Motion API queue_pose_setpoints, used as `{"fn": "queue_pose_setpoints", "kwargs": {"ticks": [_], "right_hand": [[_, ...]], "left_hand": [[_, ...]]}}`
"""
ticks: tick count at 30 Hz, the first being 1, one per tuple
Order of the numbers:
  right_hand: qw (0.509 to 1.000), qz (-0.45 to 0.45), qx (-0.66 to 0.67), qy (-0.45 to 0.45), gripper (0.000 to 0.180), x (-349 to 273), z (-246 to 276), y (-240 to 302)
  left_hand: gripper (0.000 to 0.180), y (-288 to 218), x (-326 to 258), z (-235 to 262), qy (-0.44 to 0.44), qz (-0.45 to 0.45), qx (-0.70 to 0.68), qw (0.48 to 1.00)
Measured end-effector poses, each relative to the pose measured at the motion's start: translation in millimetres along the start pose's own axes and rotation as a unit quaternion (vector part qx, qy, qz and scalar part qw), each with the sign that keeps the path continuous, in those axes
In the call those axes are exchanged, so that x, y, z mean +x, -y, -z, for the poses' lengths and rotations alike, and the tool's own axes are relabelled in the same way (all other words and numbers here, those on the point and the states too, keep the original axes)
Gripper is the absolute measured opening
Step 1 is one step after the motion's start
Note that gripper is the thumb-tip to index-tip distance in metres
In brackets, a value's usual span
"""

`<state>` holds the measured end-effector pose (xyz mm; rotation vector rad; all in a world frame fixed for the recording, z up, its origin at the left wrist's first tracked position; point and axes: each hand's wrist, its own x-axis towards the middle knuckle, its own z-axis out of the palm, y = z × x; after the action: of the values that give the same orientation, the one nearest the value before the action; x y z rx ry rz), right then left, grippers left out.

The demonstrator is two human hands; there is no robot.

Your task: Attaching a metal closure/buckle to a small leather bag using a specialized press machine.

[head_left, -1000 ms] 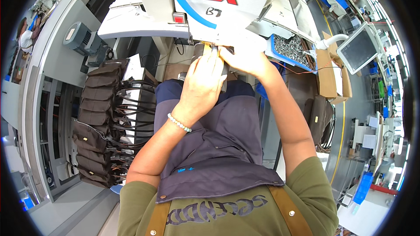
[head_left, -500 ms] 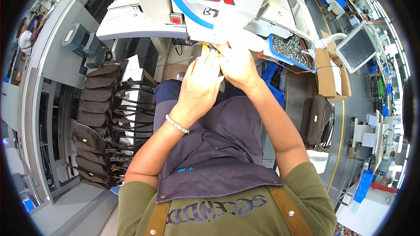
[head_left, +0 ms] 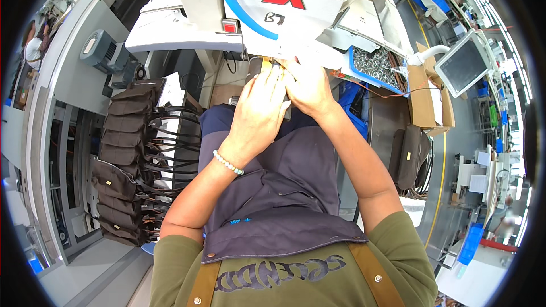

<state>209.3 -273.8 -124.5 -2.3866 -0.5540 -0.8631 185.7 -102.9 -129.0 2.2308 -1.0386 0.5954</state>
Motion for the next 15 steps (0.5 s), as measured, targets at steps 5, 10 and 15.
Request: {"fn": "queue_pose_setpoints", "kwargs": {"ticks": [5, 10, 15], "right_hand": [[1.000, 0.001, -0.010, -0.016, 0.030, -2.8, -1.3, 1.6], [0.999, -0.031, 0.005, 0.017, 0.035, -4.8, 0.2, 3.3], [0.999, -0.035, -0.003, 0.016, 0.034, -3.9, 2.3, 6.6]], "left_hand": [[0.049, -2.7, 0.4, 5.7, 0.011, -0.008, 0.014, 1.000], [0.048, -3.2, 2.9, 8.6, 0.009, -0.009, 0.002, 1.000], [0.049, -4.4, 3.6, 8.9, 0.007, -0.007, 0.000, 1.000]]}}
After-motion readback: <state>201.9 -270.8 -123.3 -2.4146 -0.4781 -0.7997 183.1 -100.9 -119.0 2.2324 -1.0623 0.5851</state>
